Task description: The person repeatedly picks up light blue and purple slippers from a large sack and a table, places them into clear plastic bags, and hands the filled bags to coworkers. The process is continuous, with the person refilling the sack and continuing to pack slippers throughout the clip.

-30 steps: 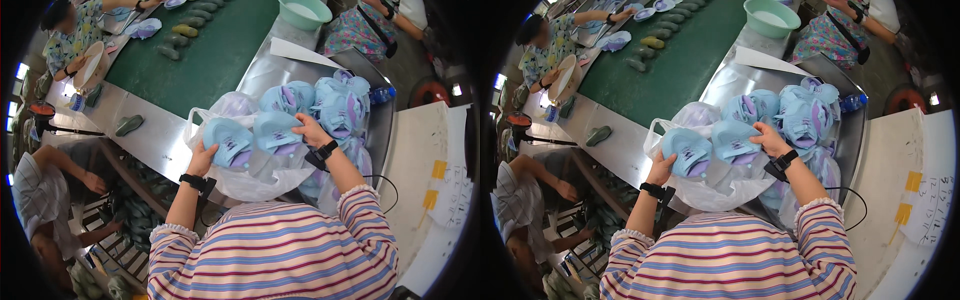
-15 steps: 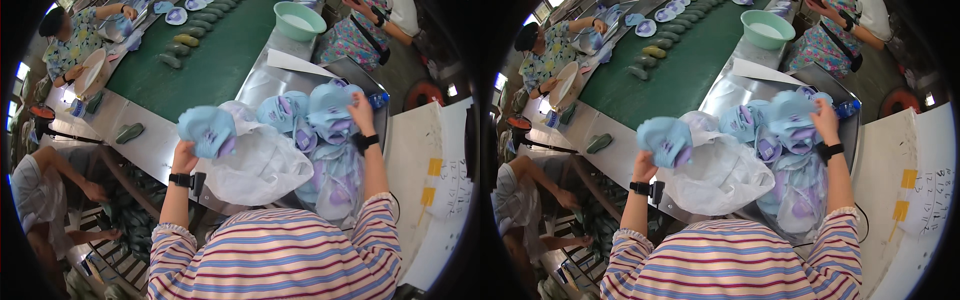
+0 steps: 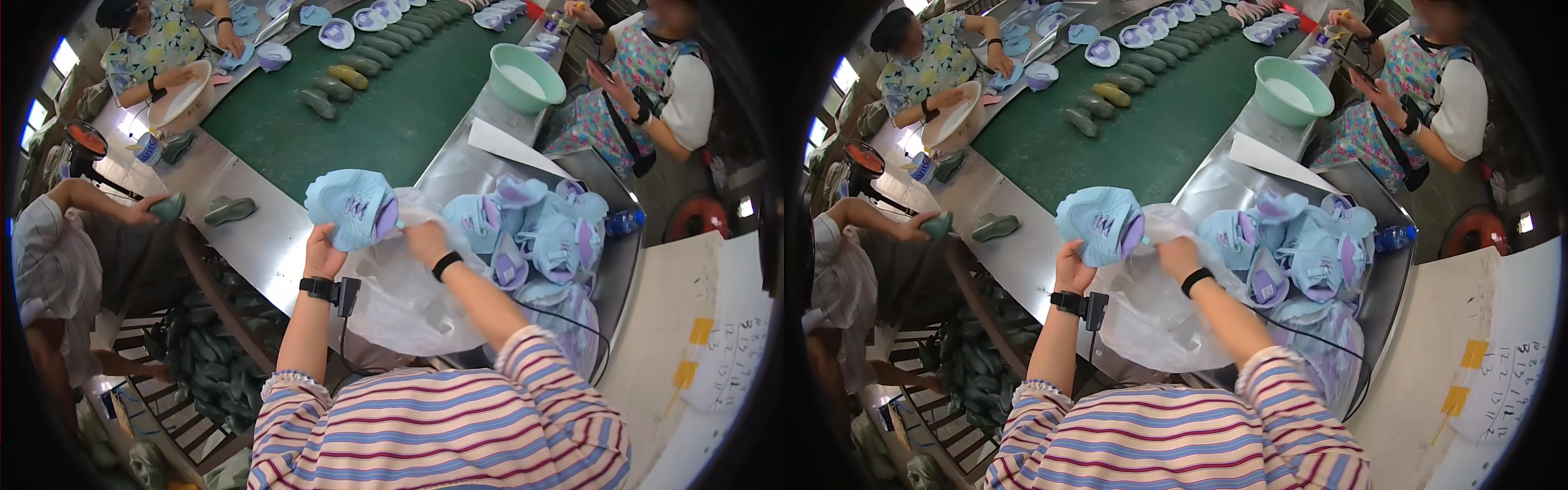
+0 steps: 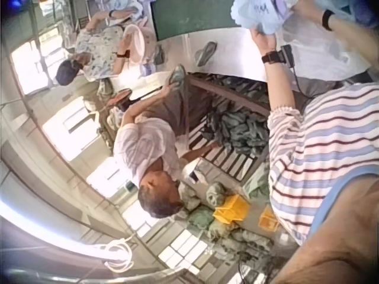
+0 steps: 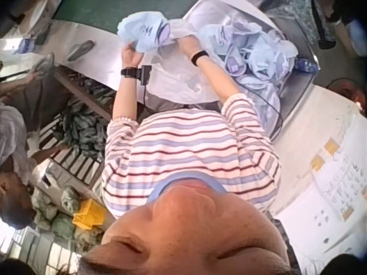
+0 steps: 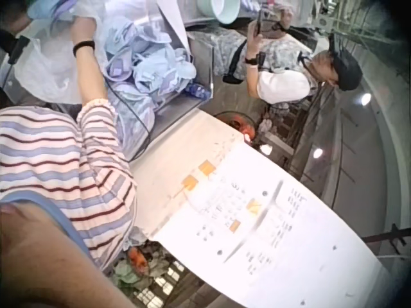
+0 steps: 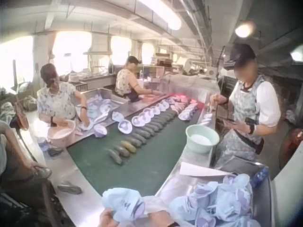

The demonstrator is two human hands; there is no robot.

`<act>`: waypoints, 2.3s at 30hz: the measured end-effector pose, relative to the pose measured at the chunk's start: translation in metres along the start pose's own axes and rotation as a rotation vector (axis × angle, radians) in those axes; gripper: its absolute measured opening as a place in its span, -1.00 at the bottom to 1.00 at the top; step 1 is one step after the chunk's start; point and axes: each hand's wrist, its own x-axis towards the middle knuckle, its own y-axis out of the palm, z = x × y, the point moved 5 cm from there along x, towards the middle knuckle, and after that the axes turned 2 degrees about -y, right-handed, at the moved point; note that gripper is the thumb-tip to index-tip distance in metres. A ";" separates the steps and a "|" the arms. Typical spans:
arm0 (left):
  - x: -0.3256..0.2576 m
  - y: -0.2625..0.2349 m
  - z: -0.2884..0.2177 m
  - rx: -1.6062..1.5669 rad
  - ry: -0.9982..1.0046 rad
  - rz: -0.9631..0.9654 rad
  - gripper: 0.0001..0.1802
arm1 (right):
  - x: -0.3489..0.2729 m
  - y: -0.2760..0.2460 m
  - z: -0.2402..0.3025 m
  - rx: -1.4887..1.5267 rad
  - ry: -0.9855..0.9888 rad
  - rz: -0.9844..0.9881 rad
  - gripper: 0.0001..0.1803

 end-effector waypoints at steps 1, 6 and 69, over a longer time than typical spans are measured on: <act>-0.001 -0.019 -0.007 0.044 0.034 -0.069 -0.51 | 0.000 -0.017 -0.004 0.151 0.036 0.036 -0.70; -0.004 -0.027 0.001 -0.011 0.016 -0.059 -0.55 | -0.027 -0.075 -0.055 1.052 0.209 0.166 -0.70; 0.015 0.073 0.003 0.464 0.051 -0.363 -0.54 | -0.153 -0.007 0.040 0.638 -0.066 0.643 -0.48</act>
